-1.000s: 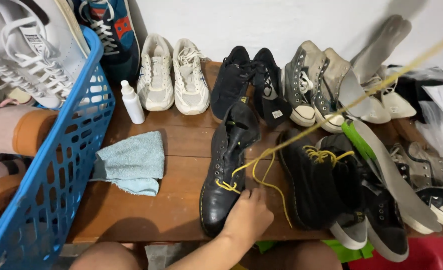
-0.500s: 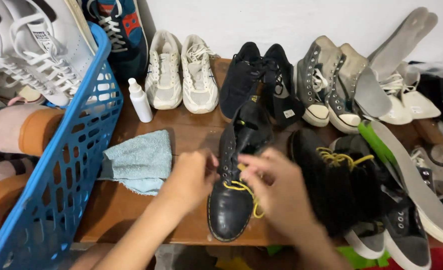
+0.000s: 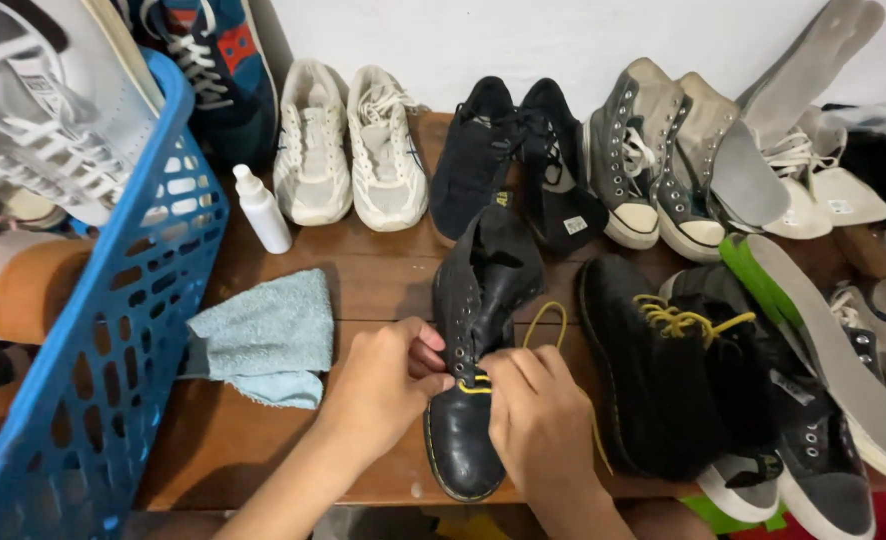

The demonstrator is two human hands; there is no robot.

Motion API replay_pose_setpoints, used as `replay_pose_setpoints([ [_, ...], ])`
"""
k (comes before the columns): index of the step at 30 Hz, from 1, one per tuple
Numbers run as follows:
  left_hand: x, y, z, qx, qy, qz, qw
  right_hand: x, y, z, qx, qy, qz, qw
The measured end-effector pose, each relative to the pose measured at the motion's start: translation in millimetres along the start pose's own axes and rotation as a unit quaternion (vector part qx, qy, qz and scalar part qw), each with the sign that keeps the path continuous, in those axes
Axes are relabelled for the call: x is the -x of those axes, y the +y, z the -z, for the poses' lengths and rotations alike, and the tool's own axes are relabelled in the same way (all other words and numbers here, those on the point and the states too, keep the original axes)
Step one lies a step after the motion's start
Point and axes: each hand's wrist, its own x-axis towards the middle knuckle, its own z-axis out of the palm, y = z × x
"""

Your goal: Lacing a pair of black leather boots with yellow laces on a workbench filled with shoes.

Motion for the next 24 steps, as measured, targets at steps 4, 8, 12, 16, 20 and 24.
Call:
replay_pose_setpoints([
  [4,-6.6,-7.5,-4.6,0.029,-0.004,-0.056,0.998,-4.9,10.2,-5.9,-0.09,-0.053,-0.086,0.991],
  [8,-6.1,-5.7,-2.0,0.009,-0.004,-0.068,0.998,-6.4,21.1,-4.1,-0.222,-0.035,-0.148,0.963],
  [12,-2.5,-3.1,-1.1,-0.009,0.009,-0.083,0.996,-5.2,19.6,-7.6,-0.264,-0.05,-0.177,0.947],
  [16,-0.6,-4.0,5.4,-0.016,0.006,-0.086,0.996,-2.8,18.7,-17.7,-0.421,-0.058,-0.294,0.856],
  [20,-5.0,-10.7,7.7,-0.007,-0.007,-0.128,0.992,-3.1,13.1,-21.8,-0.421,-0.045,-0.325,0.846],
  [24,-8.8,-21.2,5.7,0.04,-0.012,-0.134,0.99,-2.2,4.6,-24.7,-0.387,-0.032,-0.328,0.861],
])
